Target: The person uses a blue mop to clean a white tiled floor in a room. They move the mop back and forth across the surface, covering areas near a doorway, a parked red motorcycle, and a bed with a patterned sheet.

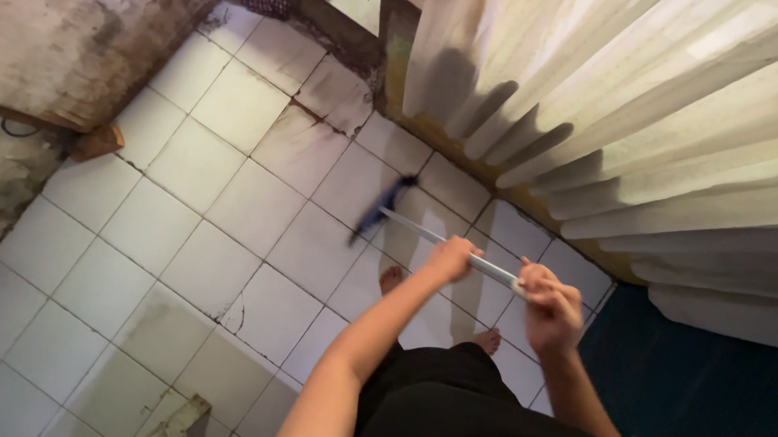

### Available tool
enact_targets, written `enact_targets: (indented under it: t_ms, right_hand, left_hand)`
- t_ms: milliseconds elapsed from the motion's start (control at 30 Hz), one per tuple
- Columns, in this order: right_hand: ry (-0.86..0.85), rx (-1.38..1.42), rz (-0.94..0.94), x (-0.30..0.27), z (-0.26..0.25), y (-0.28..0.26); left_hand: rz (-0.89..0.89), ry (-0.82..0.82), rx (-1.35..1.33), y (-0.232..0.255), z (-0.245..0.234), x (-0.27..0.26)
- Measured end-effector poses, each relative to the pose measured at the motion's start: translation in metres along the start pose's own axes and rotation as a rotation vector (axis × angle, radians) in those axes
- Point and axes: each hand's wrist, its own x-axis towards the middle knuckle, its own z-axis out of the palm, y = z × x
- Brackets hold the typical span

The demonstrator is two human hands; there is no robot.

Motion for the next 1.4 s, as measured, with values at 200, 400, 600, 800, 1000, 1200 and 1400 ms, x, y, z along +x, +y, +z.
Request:
enact_targets:
  t_ms: [200,400,600,800,1000,1200,1400]
  right_hand:
    - [0.011,-0.002,0.025,-0.009,0.022,0.044]
    - [-0.012,-0.090,-0.056,-0.004,-0.011,-0.042]
    - [-0.025,-0.122,-0.026,-0.024,-0.024,0.031]
    - [-0.073,0.020,0.024,-0.031,0.010,0.090]
    - [-0.189,-0.044,0.048,-0.044,0.011,0.108]
    - [-0.222,-0.426,-0.756,-0.050,-0.072,-0.051]
    - [-0.150,-0.223,-0.301,-0.187,-0.164,-0.245]
  left_hand:
    - [-0.078,0.034,0.135,-0.067,-0.021,0.020]
    - [0.029,0.083,0.086,0.041,-0.048,-0.028]
    - [-0.014,0.046,-0.023,-0.013,0.028,-0.006]
    - [-0.121,0.103,0.115,-0.093,0.029,0.002]
    - [-0.145,0.283,0.132,-0.106,0.002,-0.030]
    - [0.113,0.057,0.044,0.073,0.015,-0.073]
    - [0.221,-0.440,-0.075,0.279,0.121,-0.129]
